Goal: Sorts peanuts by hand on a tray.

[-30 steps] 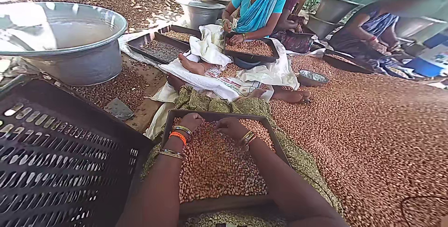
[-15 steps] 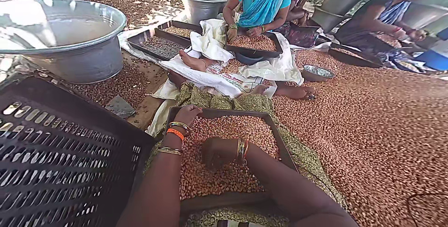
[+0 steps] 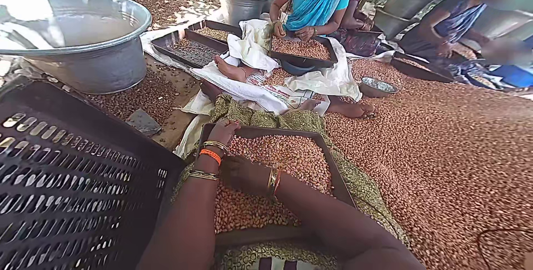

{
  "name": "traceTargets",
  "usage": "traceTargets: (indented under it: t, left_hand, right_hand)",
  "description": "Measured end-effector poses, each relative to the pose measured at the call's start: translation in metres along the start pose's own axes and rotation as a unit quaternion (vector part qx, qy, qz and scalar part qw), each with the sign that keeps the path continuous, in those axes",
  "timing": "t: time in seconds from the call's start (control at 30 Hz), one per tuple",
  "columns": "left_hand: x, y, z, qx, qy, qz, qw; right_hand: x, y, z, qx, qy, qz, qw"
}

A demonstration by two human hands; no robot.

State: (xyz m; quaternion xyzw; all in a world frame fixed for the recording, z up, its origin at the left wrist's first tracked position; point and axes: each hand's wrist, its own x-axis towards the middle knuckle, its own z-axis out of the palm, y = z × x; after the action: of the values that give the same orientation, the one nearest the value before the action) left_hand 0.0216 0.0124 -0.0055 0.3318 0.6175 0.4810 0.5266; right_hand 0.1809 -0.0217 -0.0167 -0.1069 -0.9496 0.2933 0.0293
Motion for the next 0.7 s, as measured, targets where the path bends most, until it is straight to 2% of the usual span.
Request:
traceTargets:
  t: [0.1,0.2,0.27,0.33,0.4,0.47,0.53,0.63,0.7]
  left_hand:
    - [-0.001,0.001,-0.001,0.001,-0.001,-0.006,1.000]
    - [-0.001,0.002,0.001,0.009,-0.007,-0.008,1.000]
    - [0.001,0.000,0.000,0.019,-0.007,-0.005,1.000]
    - [0.002,-0.003,-0.001,0.037,-0.007,-0.010,0.999]
    - [0.003,-0.003,-0.001,0.052,-0.013,-0.015,0.998]
    - [0.002,-0.002,0.003,0.071,-0.041,-0.016,0.997]
    - [-0.001,0.000,0.005,0.116,-0.087,-0.016,0.989]
    - [-0.006,0.002,0.006,0.273,-0.164,-0.011,0.948]
    - [-0.006,0.003,0.008,0.391,-0.188,-0.017,0.901]
  right_hand:
    - [-0.004,0.001,-0.004,0.016,-0.067,-0.009,0.998]
    - [-0.019,0.008,-0.010,0.049,-0.120,-0.070,0.989]
    - [-0.029,0.023,-0.019,0.116,-0.150,-0.100,0.977]
    - [-0.041,0.034,-0.040,0.122,-0.156,-0.033,0.980]
    - [-0.047,0.036,-0.061,0.048,-0.108,0.064,0.991]
    - [-0.045,0.033,-0.064,0.018,-0.035,0.127,0.991]
    - [-0.036,0.026,-0.053,0.049,-0.005,0.162,0.986]
    - [-0.022,0.019,-0.035,0.042,-0.050,0.215,0.975]
    - [-0.018,0.019,-0.035,-0.023,-0.070,0.303,0.950]
